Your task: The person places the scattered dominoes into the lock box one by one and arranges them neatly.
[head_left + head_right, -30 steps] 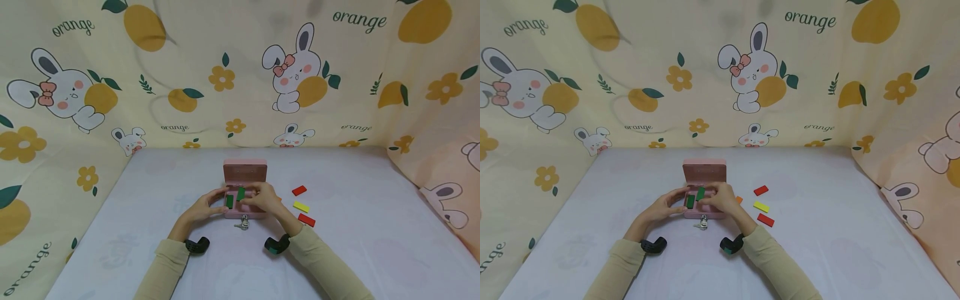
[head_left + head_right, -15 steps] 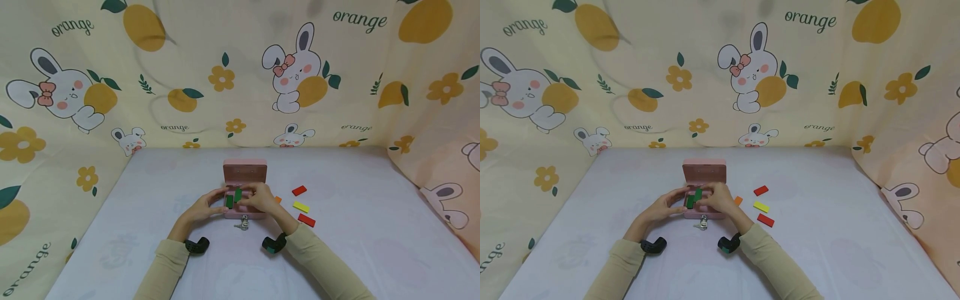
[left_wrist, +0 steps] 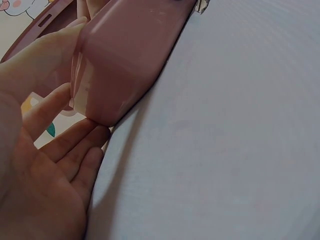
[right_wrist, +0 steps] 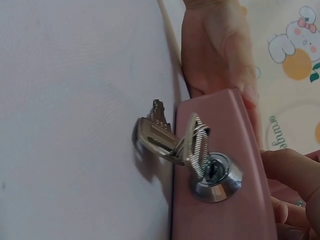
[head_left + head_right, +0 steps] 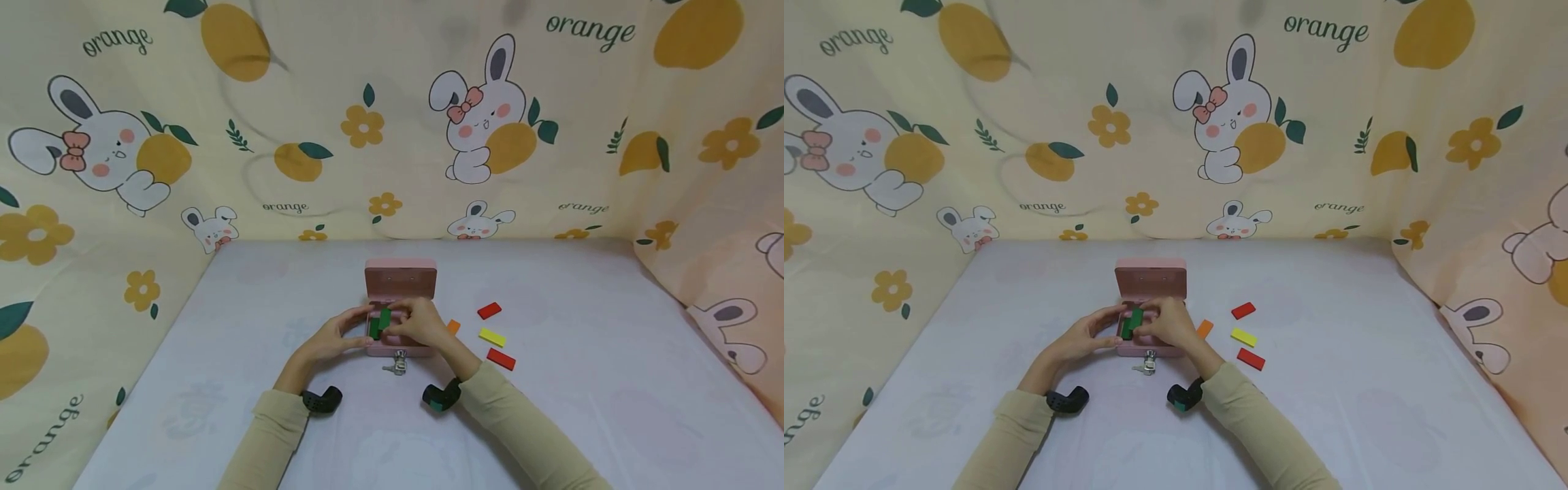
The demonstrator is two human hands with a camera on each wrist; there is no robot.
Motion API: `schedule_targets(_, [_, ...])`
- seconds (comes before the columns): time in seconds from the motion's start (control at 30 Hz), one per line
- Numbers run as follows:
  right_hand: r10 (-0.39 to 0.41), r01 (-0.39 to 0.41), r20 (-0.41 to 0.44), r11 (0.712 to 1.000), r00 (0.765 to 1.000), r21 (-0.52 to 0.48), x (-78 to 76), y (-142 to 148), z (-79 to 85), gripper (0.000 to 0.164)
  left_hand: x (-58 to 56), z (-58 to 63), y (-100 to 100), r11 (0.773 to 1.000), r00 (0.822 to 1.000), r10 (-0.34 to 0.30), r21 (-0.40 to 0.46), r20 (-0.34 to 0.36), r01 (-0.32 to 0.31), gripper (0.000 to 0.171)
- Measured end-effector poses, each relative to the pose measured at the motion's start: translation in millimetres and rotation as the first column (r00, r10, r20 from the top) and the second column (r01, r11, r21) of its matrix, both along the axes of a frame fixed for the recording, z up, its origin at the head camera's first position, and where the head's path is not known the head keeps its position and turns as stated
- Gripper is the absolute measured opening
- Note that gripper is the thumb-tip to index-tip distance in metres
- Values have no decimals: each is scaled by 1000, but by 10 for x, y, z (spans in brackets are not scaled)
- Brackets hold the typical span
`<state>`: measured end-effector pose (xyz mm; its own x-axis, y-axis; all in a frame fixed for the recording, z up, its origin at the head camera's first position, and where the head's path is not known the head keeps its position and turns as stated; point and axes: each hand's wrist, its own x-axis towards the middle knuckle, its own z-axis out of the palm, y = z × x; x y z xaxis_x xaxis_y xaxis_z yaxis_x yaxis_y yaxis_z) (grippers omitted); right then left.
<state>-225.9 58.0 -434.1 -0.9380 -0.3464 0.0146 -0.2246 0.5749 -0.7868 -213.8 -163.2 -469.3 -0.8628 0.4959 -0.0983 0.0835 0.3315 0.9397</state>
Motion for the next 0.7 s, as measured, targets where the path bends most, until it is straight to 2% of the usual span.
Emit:
schedule_targets(0.13, [-13, 14, -13, 999, 1000, 47, -4, -18, -5, 46, -6, -7, -4, 1000, 1000, 1, 8, 14, -1, 70])
schedule_targets(0.4, [-4, 4, 4, 995, 1000, 101, -10, -55, 6, 45, -6, -10, -17, 999, 999, -26, 27, -30, 26, 68])
schedule_targets(0.7, [-23, 31, -36, 969, 999, 247, 13, -100, -12, 49, -3, 4, -7, 1000, 999, -20, 8, -28, 20, 69])
